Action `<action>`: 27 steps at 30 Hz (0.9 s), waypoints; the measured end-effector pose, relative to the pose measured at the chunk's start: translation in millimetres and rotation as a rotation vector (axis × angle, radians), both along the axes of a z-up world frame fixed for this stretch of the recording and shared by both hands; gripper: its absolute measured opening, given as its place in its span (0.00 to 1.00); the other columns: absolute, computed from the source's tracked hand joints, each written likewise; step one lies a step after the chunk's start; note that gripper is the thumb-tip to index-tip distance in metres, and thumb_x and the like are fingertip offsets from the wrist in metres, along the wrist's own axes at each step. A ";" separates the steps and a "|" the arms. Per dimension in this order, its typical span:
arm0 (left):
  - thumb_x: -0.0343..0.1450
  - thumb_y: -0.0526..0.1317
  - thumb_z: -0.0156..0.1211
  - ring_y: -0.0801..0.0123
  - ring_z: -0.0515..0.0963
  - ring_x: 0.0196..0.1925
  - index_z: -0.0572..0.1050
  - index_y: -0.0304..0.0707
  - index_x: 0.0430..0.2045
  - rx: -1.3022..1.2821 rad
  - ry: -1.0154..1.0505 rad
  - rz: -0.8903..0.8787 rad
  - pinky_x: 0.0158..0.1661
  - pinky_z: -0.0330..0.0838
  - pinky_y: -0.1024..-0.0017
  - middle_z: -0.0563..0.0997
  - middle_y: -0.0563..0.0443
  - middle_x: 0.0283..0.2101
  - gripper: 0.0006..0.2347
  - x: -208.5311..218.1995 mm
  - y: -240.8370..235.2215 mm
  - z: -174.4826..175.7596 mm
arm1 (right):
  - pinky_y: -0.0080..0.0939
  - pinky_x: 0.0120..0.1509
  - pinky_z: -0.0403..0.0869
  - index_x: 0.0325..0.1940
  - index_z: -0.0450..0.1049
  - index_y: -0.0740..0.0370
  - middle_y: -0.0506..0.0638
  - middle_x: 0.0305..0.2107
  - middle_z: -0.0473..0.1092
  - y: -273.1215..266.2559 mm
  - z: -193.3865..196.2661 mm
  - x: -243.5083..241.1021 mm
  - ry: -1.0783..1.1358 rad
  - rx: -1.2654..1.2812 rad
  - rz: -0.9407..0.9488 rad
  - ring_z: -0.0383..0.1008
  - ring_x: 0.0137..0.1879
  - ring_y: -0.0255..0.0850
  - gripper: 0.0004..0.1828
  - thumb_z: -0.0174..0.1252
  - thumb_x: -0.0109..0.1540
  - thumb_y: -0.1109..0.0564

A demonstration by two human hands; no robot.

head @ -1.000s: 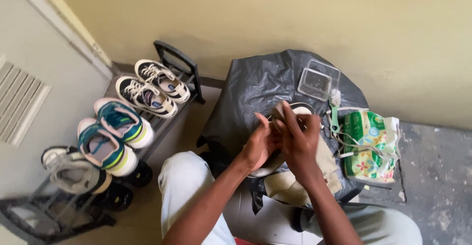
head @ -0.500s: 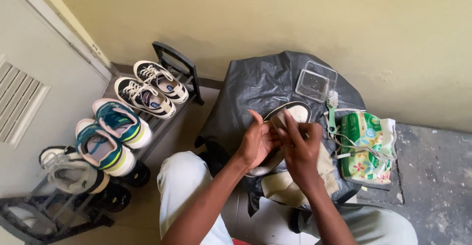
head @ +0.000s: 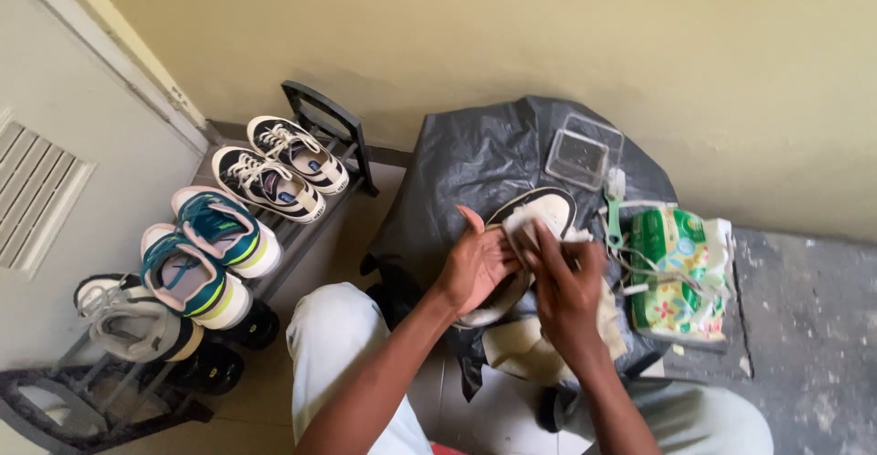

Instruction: The person cleans a white and black sneaker using a brush and a cloth. They scrub the upper, sides, and sole of the shoe, then wipe it with the cloth. Other shoes are visible on a rack nearby.

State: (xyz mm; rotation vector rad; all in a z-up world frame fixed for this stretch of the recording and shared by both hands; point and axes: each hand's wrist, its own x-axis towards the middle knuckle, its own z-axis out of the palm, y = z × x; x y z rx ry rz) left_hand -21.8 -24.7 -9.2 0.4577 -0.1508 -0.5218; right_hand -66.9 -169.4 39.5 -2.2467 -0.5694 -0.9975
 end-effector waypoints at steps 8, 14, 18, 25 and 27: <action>0.71 0.74 0.33 0.57 0.82 0.47 0.78 0.31 0.42 -0.028 0.109 0.024 0.52 0.75 0.63 0.83 0.41 0.41 0.40 0.9 11.1 11.0 | 0.50 0.47 0.65 0.65 0.75 0.60 0.58 0.37 0.64 23.5 20.7 23.9 -0.082 -0.031 0.021 0.62 0.37 0.52 0.25 0.65 0.63 0.61; 0.76 0.67 0.30 0.50 0.74 0.63 0.66 0.16 0.59 -0.176 -0.060 0.001 0.66 0.64 0.56 0.73 0.29 0.61 0.41 -7.9 12.6 22.4 | 0.37 0.38 0.68 0.65 0.75 0.62 0.53 0.38 0.63 -1.3 3.6 -37.3 0.255 0.019 -0.190 0.64 0.36 0.39 0.26 0.64 0.61 0.66; 0.72 0.73 0.29 0.51 0.79 0.57 0.73 0.27 0.56 0.026 -0.044 0.010 0.61 0.69 0.55 0.80 0.36 0.53 0.42 -5.2 2.7 5.7 | 0.47 0.46 0.66 0.68 0.74 0.60 0.56 0.38 0.62 9.1 8.4 0.7 -0.008 0.040 -0.070 0.61 0.36 0.50 0.25 0.62 0.65 0.60; 0.73 0.70 0.33 0.50 0.80 0.55 0.74 0.30 0.53 0.006 0.005 0.002 0.60 0.72 0.55 0.81 0.36 0.52 0.38 -3.2 6.3 0.4 | 0.48 0.44 0.63 0.66 0.75 0.60 0.56 0.36 0.64 20.5 23.9 27.4 -0.087 0.024 -0.024 0.62 0.35 0.50 0.24 0.65 0.64 0.59; 0.73 0.70 0.33 0.52 0.80 0.56 0.74 0.30 0.53 0.001 0.003 0.030 0.59 0.72 0.56 0.81 0.38 0.52 0.38 -6.5 9.3 14.7 | 0.48 0.45 0.64 0.67 0.74 0.59 0.55 0.37 0.64 16.0 14.0 9.5 -0.074 0.033 -0.002 0.61 0.35 0.50 0.26 0.64 0.64 0.59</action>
